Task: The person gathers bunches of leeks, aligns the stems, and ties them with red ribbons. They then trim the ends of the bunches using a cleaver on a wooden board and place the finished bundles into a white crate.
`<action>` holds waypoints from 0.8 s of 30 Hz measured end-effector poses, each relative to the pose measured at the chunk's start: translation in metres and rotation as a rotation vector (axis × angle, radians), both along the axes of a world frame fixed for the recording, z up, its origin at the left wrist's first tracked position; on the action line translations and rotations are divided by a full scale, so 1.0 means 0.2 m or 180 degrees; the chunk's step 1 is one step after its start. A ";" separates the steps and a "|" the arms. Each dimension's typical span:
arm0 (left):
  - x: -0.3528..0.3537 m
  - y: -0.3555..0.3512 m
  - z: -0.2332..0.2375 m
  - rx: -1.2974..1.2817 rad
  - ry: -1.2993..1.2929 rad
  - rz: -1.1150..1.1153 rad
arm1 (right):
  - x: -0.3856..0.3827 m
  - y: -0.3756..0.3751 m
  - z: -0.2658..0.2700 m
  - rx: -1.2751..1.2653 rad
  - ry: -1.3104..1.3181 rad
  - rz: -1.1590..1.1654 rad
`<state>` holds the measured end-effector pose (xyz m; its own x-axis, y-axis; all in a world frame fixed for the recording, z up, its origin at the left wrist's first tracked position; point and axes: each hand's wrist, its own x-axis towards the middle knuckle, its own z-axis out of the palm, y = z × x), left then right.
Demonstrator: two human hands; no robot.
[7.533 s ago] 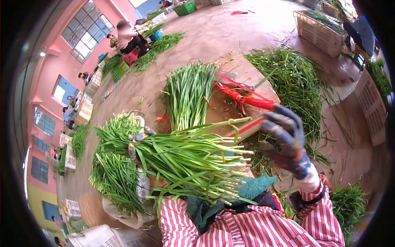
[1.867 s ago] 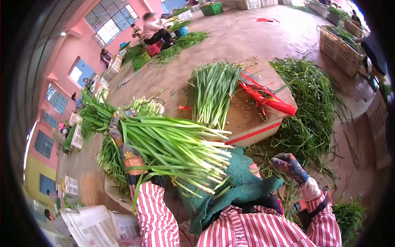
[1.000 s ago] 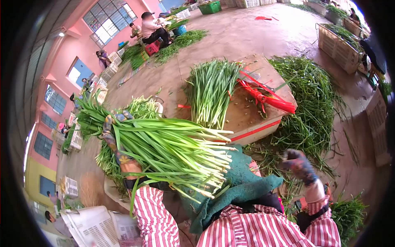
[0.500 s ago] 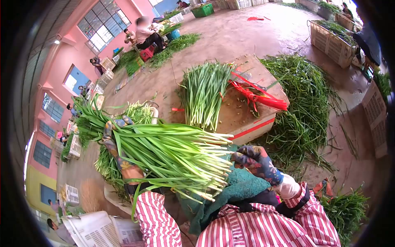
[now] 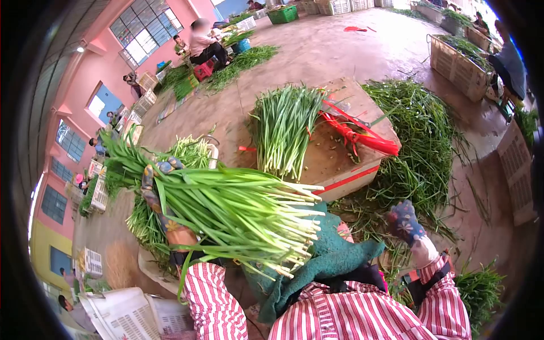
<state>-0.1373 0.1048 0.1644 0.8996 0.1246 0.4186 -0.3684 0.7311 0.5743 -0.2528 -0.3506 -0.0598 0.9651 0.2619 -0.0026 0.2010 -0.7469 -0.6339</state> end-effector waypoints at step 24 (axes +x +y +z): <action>0.04 -0.16 -0.16 0.0121 -0.0053 -0.0292 | 0.14 0.38 0.12 -0.0091 -0.1724 -0.0148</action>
<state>-0.1301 0.0737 0.1332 0.8994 0.0258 0.4364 -0.3107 0.7400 0.5966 -0.2248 -0.2743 -0.0361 0.8409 0.2260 0.4917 0.4594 -0.7782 -0.4281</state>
